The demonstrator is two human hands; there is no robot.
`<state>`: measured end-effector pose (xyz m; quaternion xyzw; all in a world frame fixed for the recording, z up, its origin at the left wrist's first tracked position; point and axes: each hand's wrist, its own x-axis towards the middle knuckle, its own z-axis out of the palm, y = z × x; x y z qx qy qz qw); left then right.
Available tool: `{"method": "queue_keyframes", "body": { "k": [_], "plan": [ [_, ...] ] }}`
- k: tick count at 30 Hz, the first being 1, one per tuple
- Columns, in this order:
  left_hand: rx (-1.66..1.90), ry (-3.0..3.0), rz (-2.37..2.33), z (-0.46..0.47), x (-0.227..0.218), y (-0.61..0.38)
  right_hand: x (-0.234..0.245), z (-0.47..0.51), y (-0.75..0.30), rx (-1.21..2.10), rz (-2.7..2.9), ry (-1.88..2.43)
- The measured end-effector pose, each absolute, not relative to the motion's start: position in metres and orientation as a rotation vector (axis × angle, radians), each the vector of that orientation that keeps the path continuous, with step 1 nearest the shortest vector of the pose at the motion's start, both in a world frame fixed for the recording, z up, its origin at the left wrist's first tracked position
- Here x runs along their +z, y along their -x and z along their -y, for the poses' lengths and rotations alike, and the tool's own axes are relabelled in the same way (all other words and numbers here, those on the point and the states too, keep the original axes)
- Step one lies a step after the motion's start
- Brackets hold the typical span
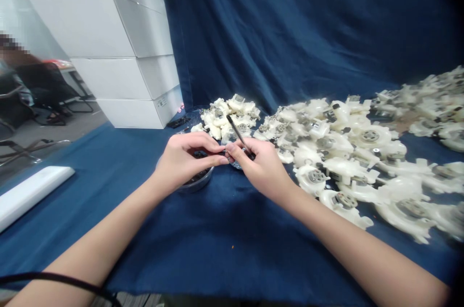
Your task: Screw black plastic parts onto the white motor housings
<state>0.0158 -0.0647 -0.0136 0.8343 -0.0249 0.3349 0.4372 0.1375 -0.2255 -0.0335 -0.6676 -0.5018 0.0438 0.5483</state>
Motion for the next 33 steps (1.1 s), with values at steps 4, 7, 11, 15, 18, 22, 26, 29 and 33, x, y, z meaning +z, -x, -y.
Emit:
{"method": "queue_keyframes", "body": {
  "k": [4,7,11,15,18,22,26,29,33],
  "plan": [
    [0.793,-2.061,0.032,0.0663,-0.0130,-0.0155,-0.0331,0.2251,-0.1357,0.101,1.189,1.564],
    [0.725,-1.987,-0.088,0.0675,-0.0108,-0.0150,-0.0310,0.2264,-0.1365,0.120,1.157,1.558],
    [0.716,-1.863,-0.214,0.0677,-0.0078,-0.0150,-0.0289,0.2284,-0.1376,0.115,1.087,1.541],
    [0.719,-1.840,-0.217,0.0677,-0.0070,-0.0148,-0.0300,0.2283,-0.1375,0.037,1.118,1.509],
    [0.710,-1.845,-0.213,0.0673,-0.0082,-0.0145,-0.0314,0.2277,-0.1378,-0.070,1.152,1.489],
    [0.742,-1.911,-0.170,0.0659,-0.0113,-0.0143,-0.0320,0.2277,-0.1389,-0.228,1.205,1.462],
    [0.822,-1.968,-0.092,0.0661,-0.0127,-0.0144,-0.0320,0.2280,-0.1390,-0.326,1.255,1.492],
    [0.835,-1.986,-0.080,0.0666,-0.0127,-0.0144,-0.0323,0.2285,-0.1388,-0.332,1.264,1.544],
    [0.840,-2.018,-0.048,0.0664,-0.0129,-0.0140,-0.0320,0.2292,-0.1390,-0.296,1.311,1.574]
  ]
}}
